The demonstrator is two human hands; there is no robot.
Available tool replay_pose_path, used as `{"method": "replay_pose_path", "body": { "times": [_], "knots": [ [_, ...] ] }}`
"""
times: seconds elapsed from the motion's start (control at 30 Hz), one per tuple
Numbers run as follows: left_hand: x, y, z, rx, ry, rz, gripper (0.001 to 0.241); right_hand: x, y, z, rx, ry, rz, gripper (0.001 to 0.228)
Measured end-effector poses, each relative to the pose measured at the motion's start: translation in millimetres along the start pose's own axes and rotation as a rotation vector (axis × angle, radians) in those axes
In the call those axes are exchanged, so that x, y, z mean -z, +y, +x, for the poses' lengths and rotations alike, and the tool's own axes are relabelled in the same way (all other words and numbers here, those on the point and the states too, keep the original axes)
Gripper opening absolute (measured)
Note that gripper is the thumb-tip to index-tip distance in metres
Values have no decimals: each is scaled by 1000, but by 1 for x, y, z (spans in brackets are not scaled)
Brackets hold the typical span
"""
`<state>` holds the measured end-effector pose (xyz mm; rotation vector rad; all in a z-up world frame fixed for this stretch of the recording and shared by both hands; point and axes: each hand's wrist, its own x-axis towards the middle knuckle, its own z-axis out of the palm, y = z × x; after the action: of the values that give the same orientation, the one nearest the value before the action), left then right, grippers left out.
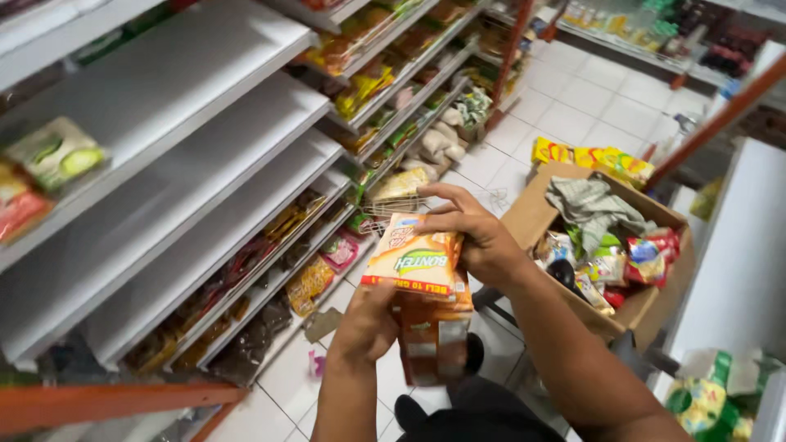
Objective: The person wipes a drink carton and a coffee bag with a cloth, scans their barcodes with a handheld scanner, and places them on the store shelves.
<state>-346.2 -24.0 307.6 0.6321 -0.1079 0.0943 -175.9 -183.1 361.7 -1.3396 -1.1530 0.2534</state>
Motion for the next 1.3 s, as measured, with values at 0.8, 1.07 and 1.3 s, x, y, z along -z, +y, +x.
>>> {"method": "replay_pose_path", "body": {
  "times": [0.8, 1.07, 1.3],
  "knots": [
    [1, -88, 84, -16, 209, 1029, 67, 48, 58, -89, -505, 363, 442, 67],
    [25, -145, 115, 242, -76, -187, 102, 114, 86, -97, -195, 345, -45, 51],
    [27, -167, 164, 319, 111, -29, 101, 169, 98, -82, -275, 266, 47, 61]
  ]
}}
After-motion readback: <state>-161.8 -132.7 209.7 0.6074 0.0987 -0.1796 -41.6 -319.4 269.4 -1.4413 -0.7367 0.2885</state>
